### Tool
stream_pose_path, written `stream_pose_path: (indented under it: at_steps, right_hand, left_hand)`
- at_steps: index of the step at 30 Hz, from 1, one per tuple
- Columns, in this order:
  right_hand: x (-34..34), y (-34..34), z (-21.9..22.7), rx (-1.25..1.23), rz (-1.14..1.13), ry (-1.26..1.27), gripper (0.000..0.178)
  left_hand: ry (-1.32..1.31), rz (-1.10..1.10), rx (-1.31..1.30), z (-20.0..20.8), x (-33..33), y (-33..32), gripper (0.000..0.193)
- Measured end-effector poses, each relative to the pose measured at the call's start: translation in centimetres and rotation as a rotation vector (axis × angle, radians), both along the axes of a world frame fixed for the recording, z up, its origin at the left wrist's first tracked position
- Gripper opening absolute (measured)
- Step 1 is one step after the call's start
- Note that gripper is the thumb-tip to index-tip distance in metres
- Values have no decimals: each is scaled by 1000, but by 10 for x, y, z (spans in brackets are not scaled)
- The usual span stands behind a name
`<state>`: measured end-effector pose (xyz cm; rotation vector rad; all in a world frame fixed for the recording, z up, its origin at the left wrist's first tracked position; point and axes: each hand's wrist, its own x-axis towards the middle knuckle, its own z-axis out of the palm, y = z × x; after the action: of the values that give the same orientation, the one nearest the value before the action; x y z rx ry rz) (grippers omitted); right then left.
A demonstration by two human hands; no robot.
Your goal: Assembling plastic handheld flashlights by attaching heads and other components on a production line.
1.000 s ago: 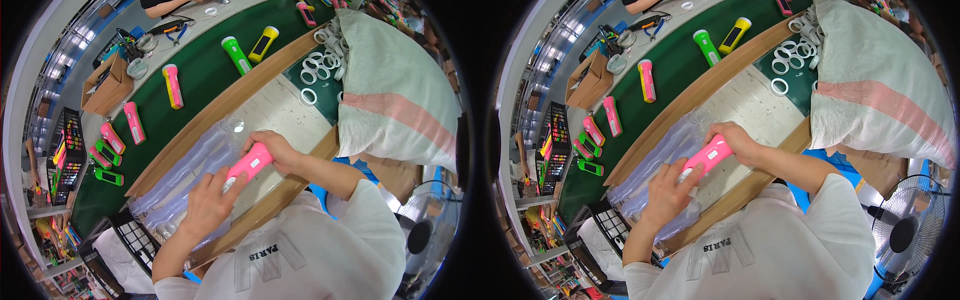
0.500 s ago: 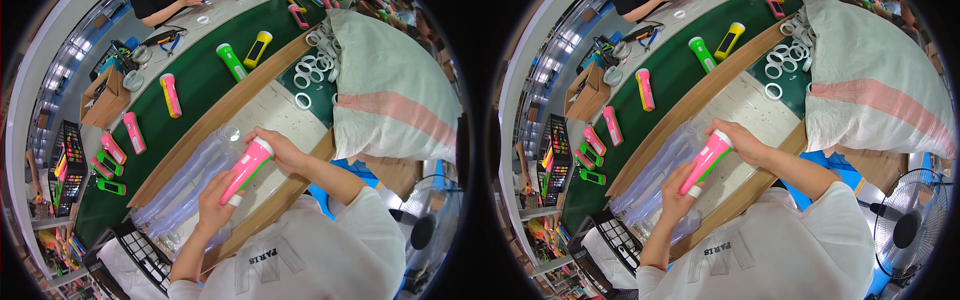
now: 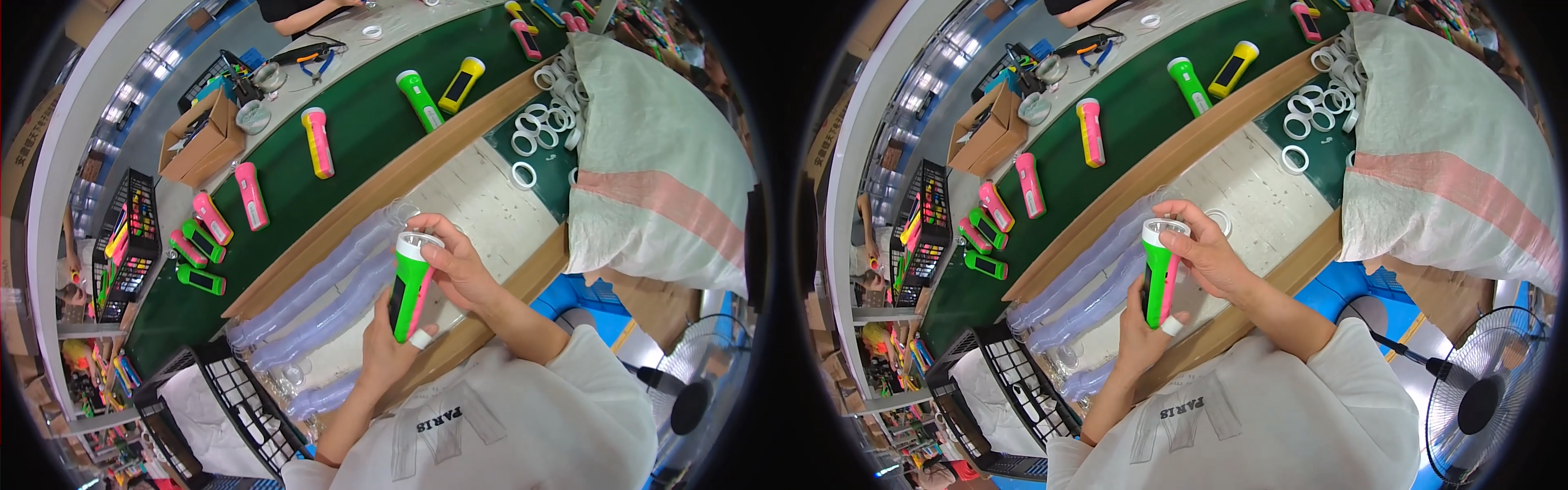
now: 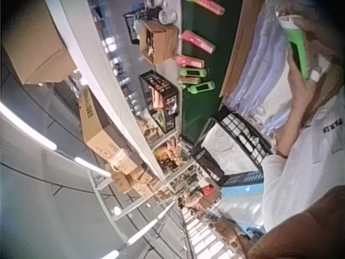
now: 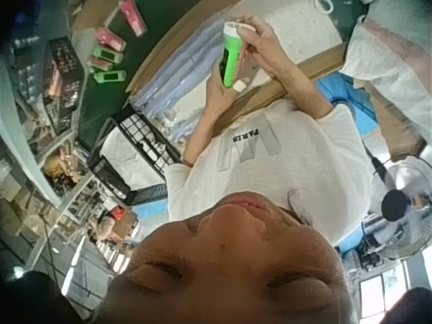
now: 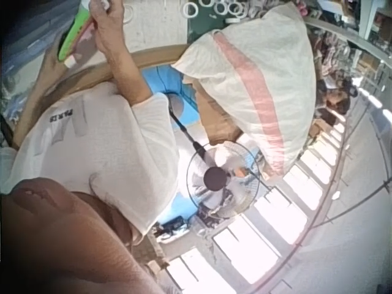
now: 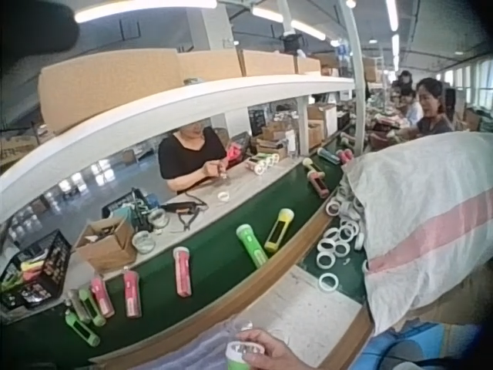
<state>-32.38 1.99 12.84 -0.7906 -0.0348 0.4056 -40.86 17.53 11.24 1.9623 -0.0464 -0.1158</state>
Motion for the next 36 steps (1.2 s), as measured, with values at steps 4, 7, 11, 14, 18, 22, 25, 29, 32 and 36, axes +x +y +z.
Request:
stream_pose_path:
  at_steps: [4,7,11,14,18,22,25,29,32,36]
  right_hand:
    - [-6,6,4,25,-30,-106,27]
    - [-10,3,5,211,52,-93,25]
    - [-14,-2,1,304,20,-155,26]
    - [-15,-2,-11,-125,-138,-248,24]
    - [-3,-2,-17,-196,-253,-133,24]
    - [33,-42,-31,-679,-398,-204,43]
    - [61,-110,-40,-1786,-738,-624,43]
    - [77,-156,-66,-2272,-614,-496,46]
    - [80,-159,-78,-2221,-553,-485,33]
    - [77,-151,-60,-2062,-538,-596,24]
  left_hand:
    - [476,-83,-530,23,-11,-9,54]
    - [808,-317,-1277,22,-26,-7,54]
    - [302,-233,-559,19,-27,-11,46]
    - [23,-68,140,-6,-2,-3,55]
    - [-41,-50,200,-18,7,-7,60]
    - [63,-29,88,-18,51,3,69]
    - [150,73,-359,2,113,15,78]
    - [-229,9,-23,2,146,3,62]
    - [-465,-357,661,-20,140,-21,48]
    - [-444,-470,837,-36,151,-26,44]
